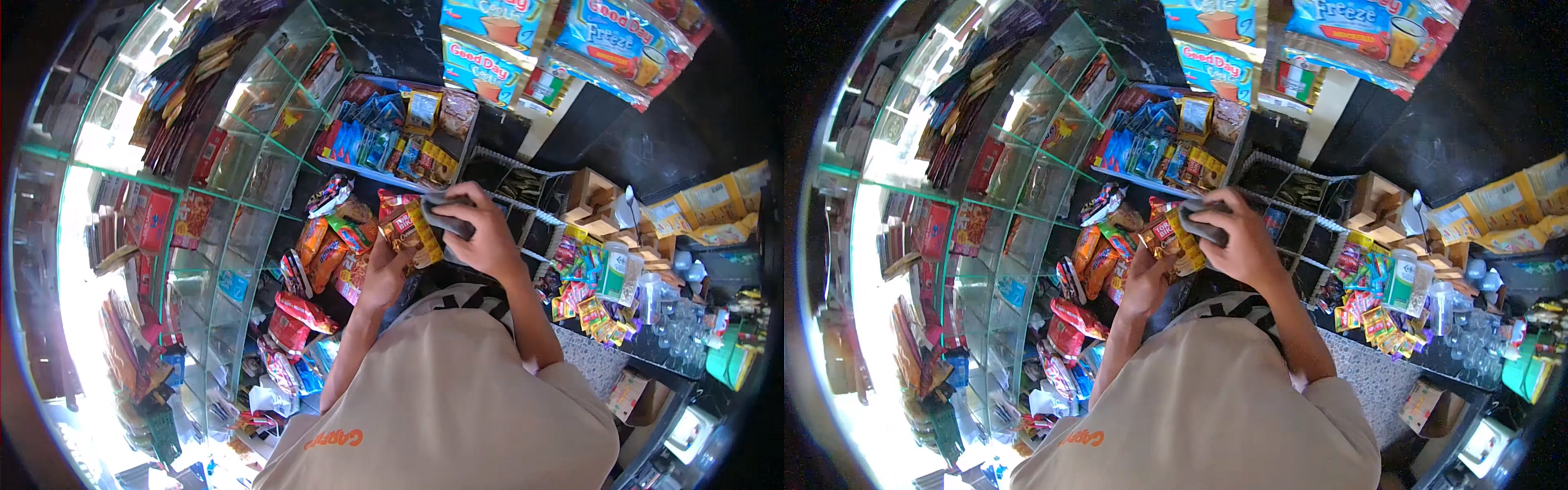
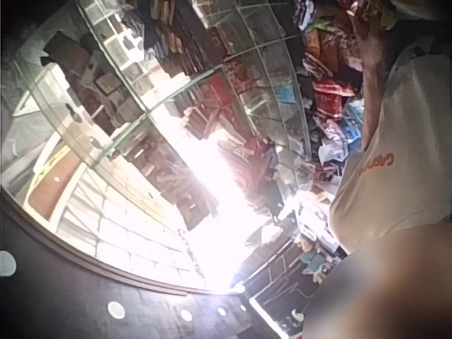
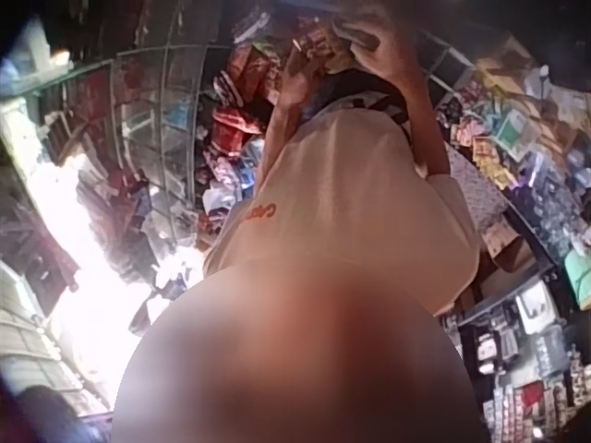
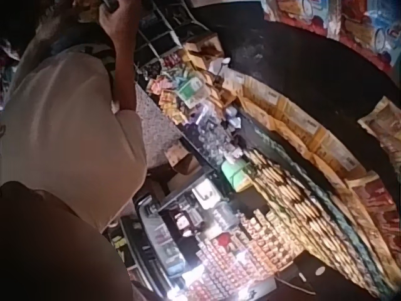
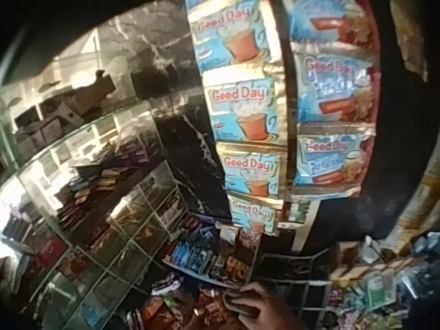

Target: Wiping down individual snack packages with a cloth in a retail or prep area.

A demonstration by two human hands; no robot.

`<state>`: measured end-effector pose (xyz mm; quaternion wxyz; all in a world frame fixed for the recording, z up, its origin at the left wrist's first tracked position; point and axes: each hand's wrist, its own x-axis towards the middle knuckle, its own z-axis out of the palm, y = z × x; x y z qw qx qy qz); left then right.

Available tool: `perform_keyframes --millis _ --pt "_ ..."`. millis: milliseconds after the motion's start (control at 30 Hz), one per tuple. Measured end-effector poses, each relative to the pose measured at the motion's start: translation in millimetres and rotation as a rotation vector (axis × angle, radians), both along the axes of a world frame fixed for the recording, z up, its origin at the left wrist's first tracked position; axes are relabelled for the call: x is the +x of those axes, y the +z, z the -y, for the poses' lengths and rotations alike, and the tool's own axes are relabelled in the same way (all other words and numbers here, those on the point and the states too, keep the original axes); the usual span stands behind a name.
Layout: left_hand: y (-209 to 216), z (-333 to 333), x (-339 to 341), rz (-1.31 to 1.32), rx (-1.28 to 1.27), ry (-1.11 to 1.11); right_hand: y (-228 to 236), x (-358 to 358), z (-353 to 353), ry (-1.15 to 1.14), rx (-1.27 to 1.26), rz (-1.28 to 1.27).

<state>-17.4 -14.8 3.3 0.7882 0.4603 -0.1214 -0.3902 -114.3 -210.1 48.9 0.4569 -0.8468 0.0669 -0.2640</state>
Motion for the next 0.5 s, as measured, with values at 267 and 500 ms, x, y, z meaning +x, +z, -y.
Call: perform_keyframes --millis 267,500 --pt "-8.2 -7.1 4.0 0.090 0.096 -0.093 -11.4 20.9 -23.2 0.203 -0.089 0.010" --pt "-13.8 -10.8 3.3 0.133 0.134 -0.082 -28.4 18.5 -2.0 -0.014 -0.048 -0.108"
